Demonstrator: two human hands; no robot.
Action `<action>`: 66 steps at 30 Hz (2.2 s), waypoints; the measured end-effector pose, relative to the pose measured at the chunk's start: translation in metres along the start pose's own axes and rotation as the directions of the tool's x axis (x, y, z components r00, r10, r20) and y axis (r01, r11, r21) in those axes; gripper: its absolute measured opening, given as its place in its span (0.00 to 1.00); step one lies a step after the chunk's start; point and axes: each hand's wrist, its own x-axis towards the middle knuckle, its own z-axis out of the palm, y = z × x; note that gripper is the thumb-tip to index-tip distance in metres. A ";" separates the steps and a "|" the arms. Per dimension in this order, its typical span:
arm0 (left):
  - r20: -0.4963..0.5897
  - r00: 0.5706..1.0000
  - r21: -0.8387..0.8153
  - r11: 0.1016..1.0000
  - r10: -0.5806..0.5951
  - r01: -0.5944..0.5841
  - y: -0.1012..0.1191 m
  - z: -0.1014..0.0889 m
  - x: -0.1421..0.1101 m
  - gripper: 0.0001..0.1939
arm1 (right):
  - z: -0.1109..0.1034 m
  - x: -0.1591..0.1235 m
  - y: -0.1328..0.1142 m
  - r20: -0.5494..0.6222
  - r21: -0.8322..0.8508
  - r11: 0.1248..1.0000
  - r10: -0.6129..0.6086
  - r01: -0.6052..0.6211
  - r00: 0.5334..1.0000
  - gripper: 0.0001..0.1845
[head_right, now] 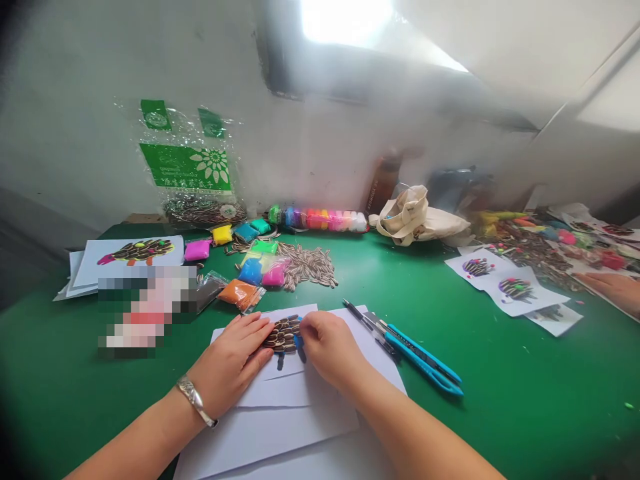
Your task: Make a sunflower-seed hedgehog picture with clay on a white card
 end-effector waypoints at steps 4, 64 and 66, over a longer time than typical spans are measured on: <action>-0.009 1.000 -0.002 1.000 -0.004 0.004 0.000 0.001 -0.001 0.17 | 0.002 0.000 -0.002 0.006 -0.023 0.999 -0.021 0.022 1.000 0.09; -0.006 0.999 -0.036 0.999 -0.032 0.032 0.001 -0.001 -0.001 0.17 | -0.025 0.054 0.009 -0.112 -0.576 0.817 -0.054 -0.021 0.992 0.12; -0.006 1.000 -0.042 0.999 -0.029 0.029 0.001 -0.001 -0.001 0.17 | -0.031 0.039 -0.003 -0.126 -0.511 0.860 -0.050 -0.021 0.991 0.12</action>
